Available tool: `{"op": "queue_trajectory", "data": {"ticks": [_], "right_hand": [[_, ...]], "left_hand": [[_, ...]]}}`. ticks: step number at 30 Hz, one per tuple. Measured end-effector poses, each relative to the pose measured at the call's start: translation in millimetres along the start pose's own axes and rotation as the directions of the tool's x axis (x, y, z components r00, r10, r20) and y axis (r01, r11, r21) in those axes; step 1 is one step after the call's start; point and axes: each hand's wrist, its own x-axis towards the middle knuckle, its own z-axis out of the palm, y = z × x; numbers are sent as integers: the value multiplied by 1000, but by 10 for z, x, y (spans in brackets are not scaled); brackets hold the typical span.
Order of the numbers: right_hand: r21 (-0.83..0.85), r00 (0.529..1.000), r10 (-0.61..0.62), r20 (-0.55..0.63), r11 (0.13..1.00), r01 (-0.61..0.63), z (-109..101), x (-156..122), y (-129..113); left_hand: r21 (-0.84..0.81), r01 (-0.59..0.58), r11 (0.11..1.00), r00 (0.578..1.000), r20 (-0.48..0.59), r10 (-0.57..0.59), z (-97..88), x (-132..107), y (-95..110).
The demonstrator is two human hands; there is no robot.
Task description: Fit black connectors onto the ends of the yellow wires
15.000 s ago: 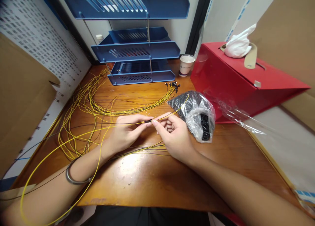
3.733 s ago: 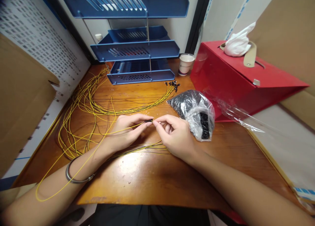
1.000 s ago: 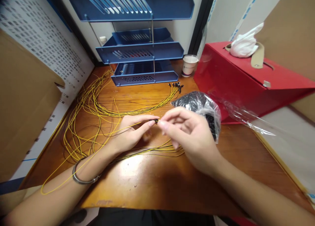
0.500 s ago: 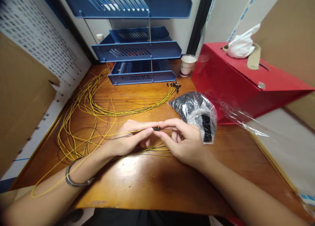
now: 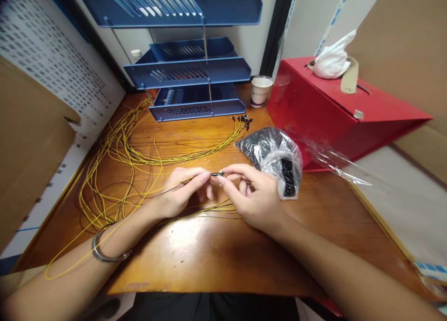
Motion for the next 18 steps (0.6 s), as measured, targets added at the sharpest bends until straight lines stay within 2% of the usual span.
{"op": "queue_trajectory", "data": {"ticks": [8, 14, 18], "right_hand": [[-1, 1000, -27, -9, 1000, 27, 20, -16, 57], [-43, 994, -113, -11, 993, 112, 2, -6, 85], [-53, 993, -122, -6, 991, 121, -4, 19, 66]], "left_hand": [[-15, -49, 999, 996, -75, 48, 22, 16, 7], [-9, -126, 992, 982, -146, 123, 35, 23, -24], [48, -149, 988, 966, -207, 156, 43, 37, -32]]}}
